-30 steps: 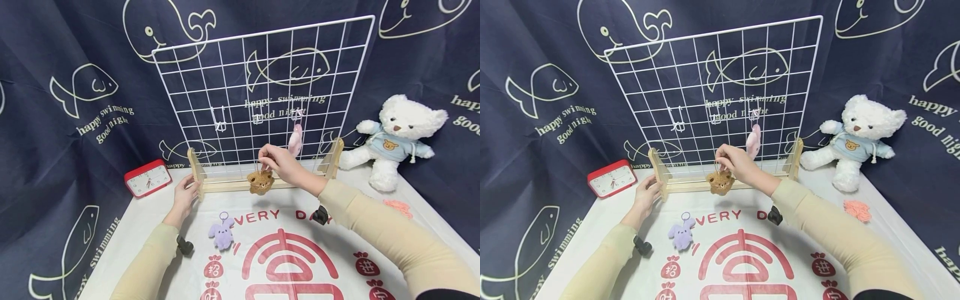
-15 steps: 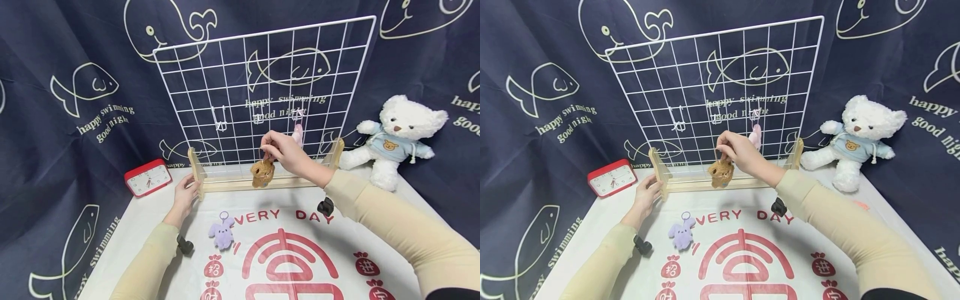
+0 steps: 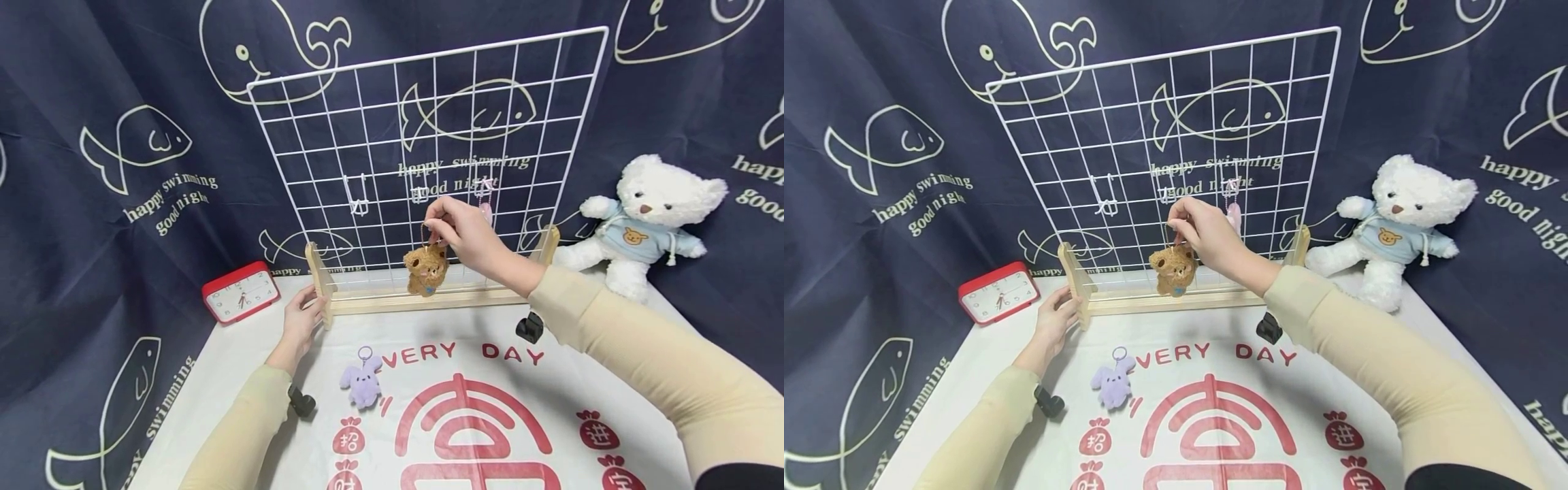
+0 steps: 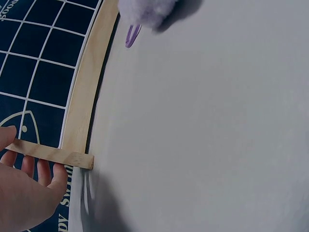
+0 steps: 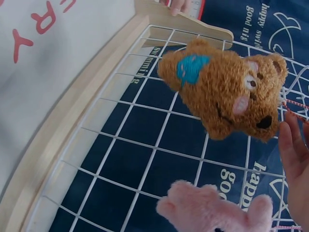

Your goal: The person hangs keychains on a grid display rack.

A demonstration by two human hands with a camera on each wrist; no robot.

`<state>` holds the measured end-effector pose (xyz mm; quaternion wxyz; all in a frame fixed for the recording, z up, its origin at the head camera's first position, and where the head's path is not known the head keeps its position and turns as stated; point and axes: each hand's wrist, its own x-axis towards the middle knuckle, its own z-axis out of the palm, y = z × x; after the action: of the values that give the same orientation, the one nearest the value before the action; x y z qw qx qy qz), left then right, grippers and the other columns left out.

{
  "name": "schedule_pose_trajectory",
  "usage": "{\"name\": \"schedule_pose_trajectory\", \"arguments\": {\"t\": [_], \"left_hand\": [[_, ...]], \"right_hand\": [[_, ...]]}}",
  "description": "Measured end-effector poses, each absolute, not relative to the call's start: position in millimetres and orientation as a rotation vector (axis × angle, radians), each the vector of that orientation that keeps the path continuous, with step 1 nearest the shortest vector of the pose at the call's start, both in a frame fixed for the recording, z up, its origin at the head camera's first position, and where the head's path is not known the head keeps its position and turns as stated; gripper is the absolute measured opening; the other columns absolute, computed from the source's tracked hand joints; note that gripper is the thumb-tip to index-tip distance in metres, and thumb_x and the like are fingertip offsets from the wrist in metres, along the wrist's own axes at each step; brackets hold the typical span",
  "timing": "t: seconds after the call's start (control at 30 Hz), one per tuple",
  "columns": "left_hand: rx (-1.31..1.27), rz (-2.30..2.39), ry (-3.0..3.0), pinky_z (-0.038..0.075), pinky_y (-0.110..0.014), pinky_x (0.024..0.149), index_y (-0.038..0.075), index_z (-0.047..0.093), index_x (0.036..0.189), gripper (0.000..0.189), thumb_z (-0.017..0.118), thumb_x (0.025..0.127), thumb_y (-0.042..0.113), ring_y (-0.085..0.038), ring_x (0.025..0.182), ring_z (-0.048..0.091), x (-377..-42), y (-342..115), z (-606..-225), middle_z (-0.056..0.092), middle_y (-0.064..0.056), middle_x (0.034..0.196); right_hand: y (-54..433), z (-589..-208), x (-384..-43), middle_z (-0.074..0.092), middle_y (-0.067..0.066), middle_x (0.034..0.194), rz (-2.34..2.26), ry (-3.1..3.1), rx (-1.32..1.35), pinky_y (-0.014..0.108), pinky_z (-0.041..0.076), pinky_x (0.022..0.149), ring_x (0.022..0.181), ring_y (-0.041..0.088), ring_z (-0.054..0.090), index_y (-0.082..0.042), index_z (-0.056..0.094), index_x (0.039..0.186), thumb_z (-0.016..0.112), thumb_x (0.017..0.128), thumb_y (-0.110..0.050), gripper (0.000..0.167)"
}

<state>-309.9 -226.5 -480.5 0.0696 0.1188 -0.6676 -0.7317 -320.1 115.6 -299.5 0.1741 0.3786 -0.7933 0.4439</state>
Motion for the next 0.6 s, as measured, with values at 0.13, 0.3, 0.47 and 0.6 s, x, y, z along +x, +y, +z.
{"name": "schedule_pose_trajectory", "arguments": {"t": [0.13,0.3,0.47,0.6], "left_hand": [[0.347,-2.222,-2.005,0.044,-0.045,0.112,0.003,0.047,0.150,0.052,0.063,0.100,0.003,-0.034,0.130,0.048,-308.9,-226.7,-480.0,0.046,-0.020,0.142],[0.344,-2.242,-2.010,0.043,-0.047,0.113,0.001,0.045,0.151,0.053,0.062,0.100,0.002,-0.035,0.131,0.047,-305.5,-225.8,-473.7,0.045,-0.021,0.142],[0.348,-2.194,-2.031,0.044,-0.047,0.111,0.003,0.048,0.149,0.051,0.063,0.100,0.002,-0.035,0.131,0.049,-307.2,-226.2,-477.0,0.047,-0.021,0.140],[0.349,-2.187,-2.028,0.045,-0.046,0.111,0.003,0.049,0.148,0.051,0.063,0.100,0.003,-0.035,0.131,0.049,-308.9,-226.9,-480.2,0.048,-0.021,0.140]], "right_hand": [[113.3,-294.3,-320.9,0.064,0.013,0.084,1.250,-2.226,1.055,0.028,0.060,0.062,0.071,0.022,0.066,0.000,0.057,0.099,0.058,0.103,-0.003,0.005],[111.4,-289.7,-323.5,0.064,0.009,0.086,1.232,-2.223,1.006,0.028,0.060,0.062,0.073,0.022,0.067,-0.001,0.057,0.100,0.058,0.103,-0.004,0.005],[111.4,-284.4,-325.9,0.065,0.011,0.086,1.235,-2.207,0.980,0.027,0.060,0.062,0.072,0.023,0.066,0.000,0.057,0.101,0.059,0.103,-0.005,0.006],[111.4,-280.1,-327.3,0.064,0.011,0.088,1.247,-2.201,0.976,0.027,0.060,0.063,0.073,0.022,0.067,-0.001,0.057,0.101,0.057,0.104,-0.005,0.006]]}}
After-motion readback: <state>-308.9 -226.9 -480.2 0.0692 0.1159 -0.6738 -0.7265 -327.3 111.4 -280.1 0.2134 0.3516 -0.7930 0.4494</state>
